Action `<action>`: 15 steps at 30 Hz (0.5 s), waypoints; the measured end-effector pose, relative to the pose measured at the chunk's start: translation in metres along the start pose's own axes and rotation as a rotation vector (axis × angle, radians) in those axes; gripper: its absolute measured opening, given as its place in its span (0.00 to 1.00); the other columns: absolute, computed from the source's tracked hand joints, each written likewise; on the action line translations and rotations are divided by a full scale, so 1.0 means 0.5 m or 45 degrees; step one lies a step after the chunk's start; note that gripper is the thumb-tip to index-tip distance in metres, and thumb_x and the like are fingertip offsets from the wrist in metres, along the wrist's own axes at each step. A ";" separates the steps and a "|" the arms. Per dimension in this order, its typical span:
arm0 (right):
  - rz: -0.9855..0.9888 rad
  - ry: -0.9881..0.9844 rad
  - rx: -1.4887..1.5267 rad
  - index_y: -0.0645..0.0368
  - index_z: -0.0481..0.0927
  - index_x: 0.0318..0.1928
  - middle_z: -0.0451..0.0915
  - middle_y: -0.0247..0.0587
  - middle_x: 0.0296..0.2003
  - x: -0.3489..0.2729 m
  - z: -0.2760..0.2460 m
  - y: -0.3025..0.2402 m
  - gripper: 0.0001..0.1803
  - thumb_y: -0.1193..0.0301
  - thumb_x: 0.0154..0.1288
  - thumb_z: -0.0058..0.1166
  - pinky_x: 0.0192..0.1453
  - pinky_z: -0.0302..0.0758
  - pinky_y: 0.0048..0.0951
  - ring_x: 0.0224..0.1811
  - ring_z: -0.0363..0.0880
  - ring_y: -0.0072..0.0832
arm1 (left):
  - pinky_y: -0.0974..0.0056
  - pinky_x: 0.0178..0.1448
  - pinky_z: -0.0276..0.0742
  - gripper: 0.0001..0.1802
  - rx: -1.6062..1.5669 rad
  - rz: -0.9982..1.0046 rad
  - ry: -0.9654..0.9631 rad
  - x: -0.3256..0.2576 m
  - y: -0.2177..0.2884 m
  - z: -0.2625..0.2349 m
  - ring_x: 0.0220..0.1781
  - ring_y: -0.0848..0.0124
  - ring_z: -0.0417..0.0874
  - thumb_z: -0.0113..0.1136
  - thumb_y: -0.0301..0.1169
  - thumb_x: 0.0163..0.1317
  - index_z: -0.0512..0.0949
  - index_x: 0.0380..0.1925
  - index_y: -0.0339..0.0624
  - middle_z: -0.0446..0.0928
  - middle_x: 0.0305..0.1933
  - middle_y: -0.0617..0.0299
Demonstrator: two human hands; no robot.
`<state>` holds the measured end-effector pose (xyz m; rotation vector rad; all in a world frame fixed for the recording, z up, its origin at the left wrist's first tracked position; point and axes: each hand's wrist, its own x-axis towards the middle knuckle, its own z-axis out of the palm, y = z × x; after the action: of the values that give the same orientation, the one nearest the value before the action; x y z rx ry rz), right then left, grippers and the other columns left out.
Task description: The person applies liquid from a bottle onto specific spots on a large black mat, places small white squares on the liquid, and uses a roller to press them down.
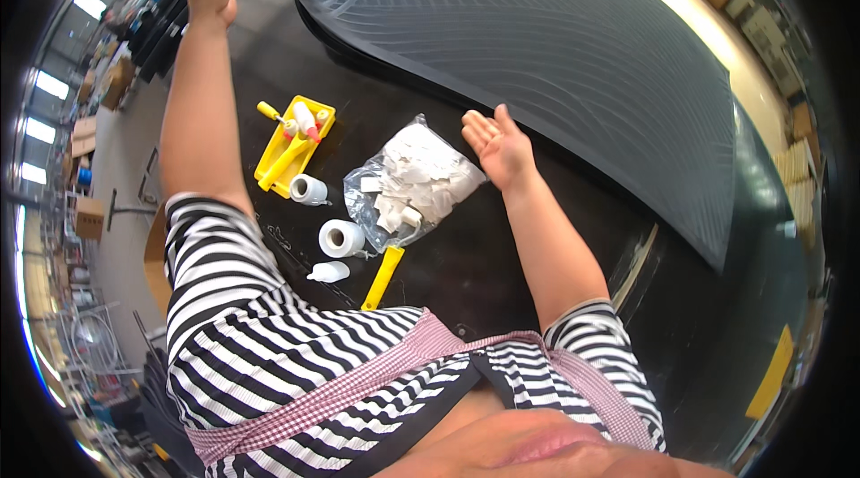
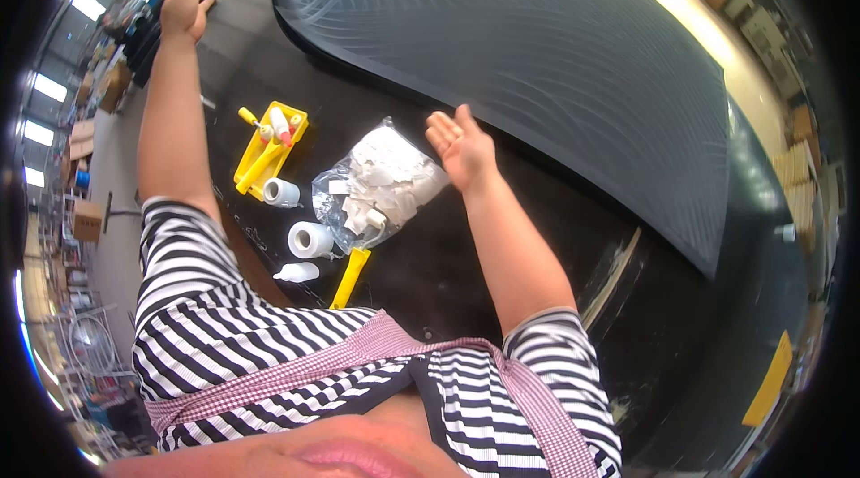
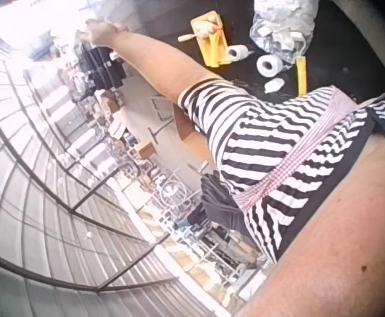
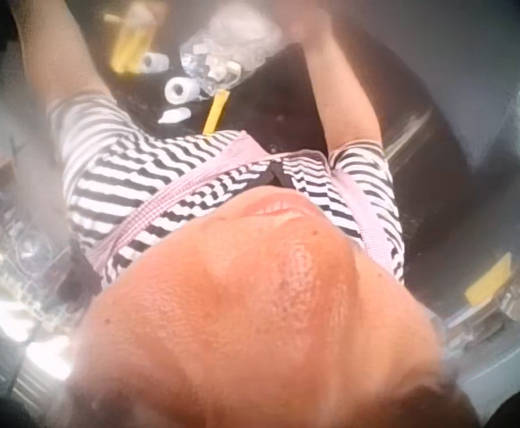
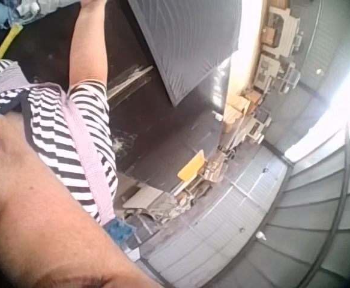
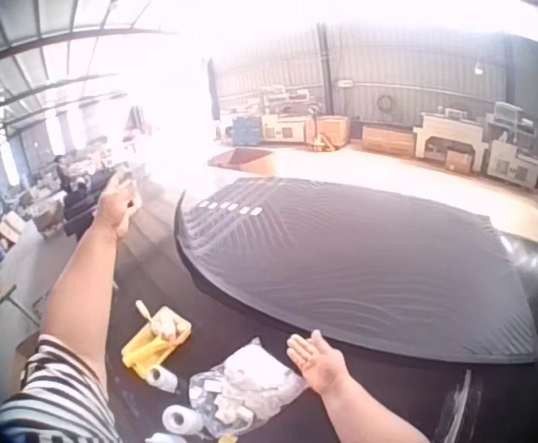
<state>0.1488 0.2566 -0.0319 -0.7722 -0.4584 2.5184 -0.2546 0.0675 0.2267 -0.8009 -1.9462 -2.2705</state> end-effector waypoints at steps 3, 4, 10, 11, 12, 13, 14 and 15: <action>0.086 -0.382 -0.422 0.74 0.64 0.66 0.74 0.63 0.61 -0.139 0.066 0.033 0.27 0.67 0.77 0.50 0.68 0.76 0.40 0.64 0.77 0.47 | 0.51 0.74 0.67 0.27 0.086 0.155 -0.180 -0.120 0.076 -0.138 0.74 0.58 0.69 0.54 0.34 0.76 0.65 0.71 0.38 0.68 0.73 0.51; 0.069 -0.355 -0.520 0.72 0.66 0.66 0.76 0.60 0.60 -0.175 0.061 0.034 0.25 0.66 0.78 0.50 0.67 0.76 0.40 0.63 0.78 0.45 | 0.54 0.76 0.65 0.26 0.158 0.104 -0.164 -0.181 0.093 -0.143 0.73 0.59 0.70 0.54 0.34 0.76 0.66 0.71 0.38 0.68 0.73 0.50; 0.063 -0.035 -0.787 0.68 0.67 0.66 0.80 0.56 0.56 -0.338 -0.095 0.065 0.24 0.68 0.77 0.51 0.62 0.79 0.37 0.57 0.83 0.40 | 0.56 0.71 0.72 0.21 0.055 -0.057 -0.087 -0.442 0.086 -0.306 0.70 0.61 0.75 0.58 0.31 0.74 0.73 0.63 0.36 0.74 0.68 0.50; 0.030 -0.022 -0.815 0.67 0.68 0.65 0.81 0.56 0.56 -0.369 -0.138 0.070 0.22 0.69 0.77 0.50 0.62 0.79 0.36 0.57 0.83 0.40 | 0.56 0.71 0.72 0.20 0.062 -0.063 -0.040 -0.476 0.090 -0.317 0.69 0.61 0.75 0.58 0.31 0.74 0.73 0.63 0.36 0.75 0.67 0.51; -0.028 0.053 -0.880 0.66 0.70 0.64 0.82 0.54 0.54 -0.408 -0.163 0.077 0.21 0.70 0.77 0.50 0.60 0.80 0.35 0.55 0.84 0.38 | 0.57 0.71 0.72 0.20 0.045 -0.104 -0.035 -0.507 0.086 -0.331 0.69 0.61 0.75 0.58 0.31 0.74 0.73 0.63 0.36 0.75 0.67 0.52; -0.044 0.121 -0.977 0.63 0.71 0.64 0.83 0.49 0.53 -0.440 -0.198 0.083 0.19 0.68 0.79 0.48 0.60 0.80 0.34 0.55 0.84 0.36 | 0.57 0.70 0.72 0.20 0.024 -0.126 -0.025 -0.529 0.089 -0.349 0.68 0.62 0.76 0.58 0.31 0.74 0.74 0.63 0.36 0.76 0.66 0.52; -0.079 0.157 -1.012 0.63 0.72 0.63 0.83 0.48 0.52 -0.470 -0.215 0.090 0.18 0.69 0.79 0.48 0.59 0.80 0.33 0.54 0.84 0.35 | 0.57 0.69 0.73 0.21 -0.017 -0.139 -0.001 -0.549 0.100 -0.372 0.67 0.61 0.77 0.58 0.32 0.74 0.73 0.62 0.35 0.76 0.66 0.51; -0.109 0.209 -1.059 0.63 0.72 0.62 0.83 0.47 0.52 -0.503 -0.235 0.096 0.17 0.70 0.79 0.49 0.57 0.81 0.31 0.53 0.84 0.34 | 0.57 0.69 0.73 0.21 -0.065 -0.148 0.017 -0.571 0.101 -0.393 0.66 0.61 0.77 0.58 0.32 0.74 0.73 0.63 0.35 0.76 0.65 0.50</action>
<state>0.3871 0.1064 -0.0351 -1.1934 -1.4797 2.1128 -0.0585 -0.2096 0.1413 -0.6926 -1.9864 -2.3926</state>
